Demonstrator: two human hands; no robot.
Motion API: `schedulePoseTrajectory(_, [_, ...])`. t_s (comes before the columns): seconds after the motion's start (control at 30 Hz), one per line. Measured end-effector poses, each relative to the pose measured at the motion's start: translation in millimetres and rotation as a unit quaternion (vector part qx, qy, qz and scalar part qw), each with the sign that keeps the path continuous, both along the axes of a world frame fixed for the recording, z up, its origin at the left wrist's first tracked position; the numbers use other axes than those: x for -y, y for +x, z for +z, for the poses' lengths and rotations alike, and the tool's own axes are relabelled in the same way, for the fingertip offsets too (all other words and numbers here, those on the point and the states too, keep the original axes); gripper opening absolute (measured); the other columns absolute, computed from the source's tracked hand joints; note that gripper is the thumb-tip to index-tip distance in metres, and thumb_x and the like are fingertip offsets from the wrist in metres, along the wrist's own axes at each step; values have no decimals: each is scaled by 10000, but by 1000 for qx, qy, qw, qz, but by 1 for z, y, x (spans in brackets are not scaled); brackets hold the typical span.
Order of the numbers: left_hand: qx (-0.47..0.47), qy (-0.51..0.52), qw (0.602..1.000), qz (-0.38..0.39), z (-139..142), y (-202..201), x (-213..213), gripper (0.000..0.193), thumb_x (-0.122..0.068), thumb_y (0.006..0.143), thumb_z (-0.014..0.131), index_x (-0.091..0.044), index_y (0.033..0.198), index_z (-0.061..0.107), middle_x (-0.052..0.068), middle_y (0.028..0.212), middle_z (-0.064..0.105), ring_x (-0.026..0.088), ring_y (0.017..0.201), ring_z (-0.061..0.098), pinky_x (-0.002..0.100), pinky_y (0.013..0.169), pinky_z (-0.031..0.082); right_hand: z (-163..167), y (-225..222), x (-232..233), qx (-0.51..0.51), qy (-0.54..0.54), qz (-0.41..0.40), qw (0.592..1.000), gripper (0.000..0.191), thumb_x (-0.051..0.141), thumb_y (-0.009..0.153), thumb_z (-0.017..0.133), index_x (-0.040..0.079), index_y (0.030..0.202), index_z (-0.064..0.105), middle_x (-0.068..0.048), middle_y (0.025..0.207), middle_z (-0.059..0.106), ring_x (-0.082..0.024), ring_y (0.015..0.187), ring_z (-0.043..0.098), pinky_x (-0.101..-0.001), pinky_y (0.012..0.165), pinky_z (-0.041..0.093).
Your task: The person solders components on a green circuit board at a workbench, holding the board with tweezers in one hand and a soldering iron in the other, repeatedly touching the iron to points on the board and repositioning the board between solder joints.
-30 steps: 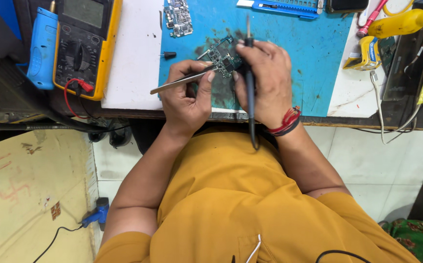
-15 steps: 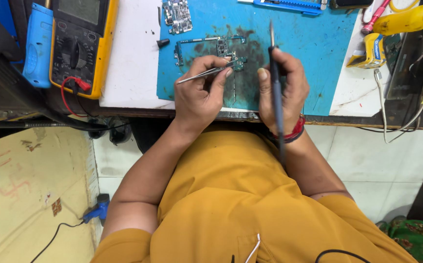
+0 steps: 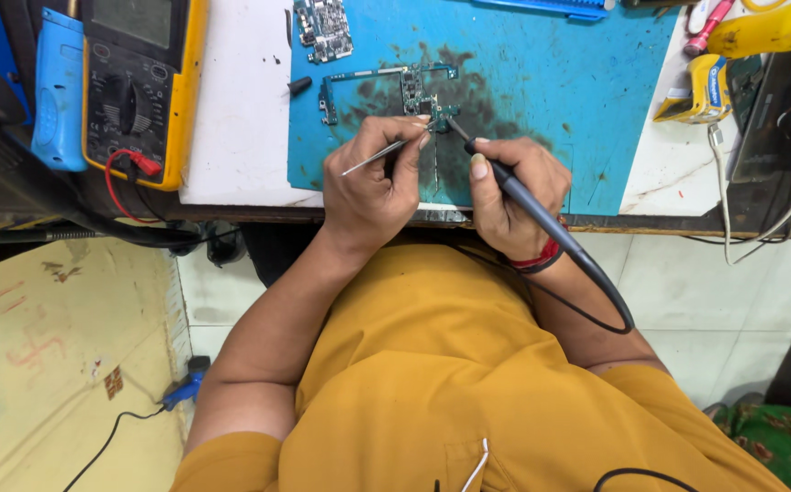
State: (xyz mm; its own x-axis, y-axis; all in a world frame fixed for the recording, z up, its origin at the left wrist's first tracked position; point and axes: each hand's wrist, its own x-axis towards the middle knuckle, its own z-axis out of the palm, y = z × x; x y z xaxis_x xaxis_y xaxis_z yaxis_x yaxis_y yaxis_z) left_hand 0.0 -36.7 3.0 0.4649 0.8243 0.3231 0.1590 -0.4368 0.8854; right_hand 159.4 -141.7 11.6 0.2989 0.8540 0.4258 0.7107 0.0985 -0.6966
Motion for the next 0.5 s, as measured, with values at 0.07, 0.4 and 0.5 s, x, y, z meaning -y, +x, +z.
schedulePoseTrajectory(0.07, [-2, 0, 1000, 3, 0, 0, 0, 156, -26, 1004, 733, -48, 1035, 582, 118, 1052, 765, 234, 907, 797, 306, 735, 633, 1, 1, -1, -5, -5, 3, 1000, 89, 75, 1039, 685, -2, 1073, 656, -135, 943, 720, -263, 744, 674, -334, 649, 502])
schedulePoseTrajectory(0.4, [-5, 15, 1000, 4, -1, 0, 2, 166, -20, 1001, 730, -53, 1040, 573, 112, 1056, 762, 244, 942, 791, 318, 771, 638, 0, 1, 2, -10, -11, 3, 1000, 80, 50, 1013, 693, -10, 1050, 656, -136, 891, 705, -257, 697, 653, -359, 661, 490])
schedulePoseTrajectory(0.5, [-16, 9, 1000, -1, -1, 0, 1, 166, -24, 992, 740, -56, 1028, 581, 109, 1039, 768, 234, 913, 794, 308, 739, 629, 0, 0, 1, -20, -9, 0, 1000, 78, 45, 1017, 686, -11, 1062, 656, -138, 904, 711, -248, 708, 670, -349, 665, 501])
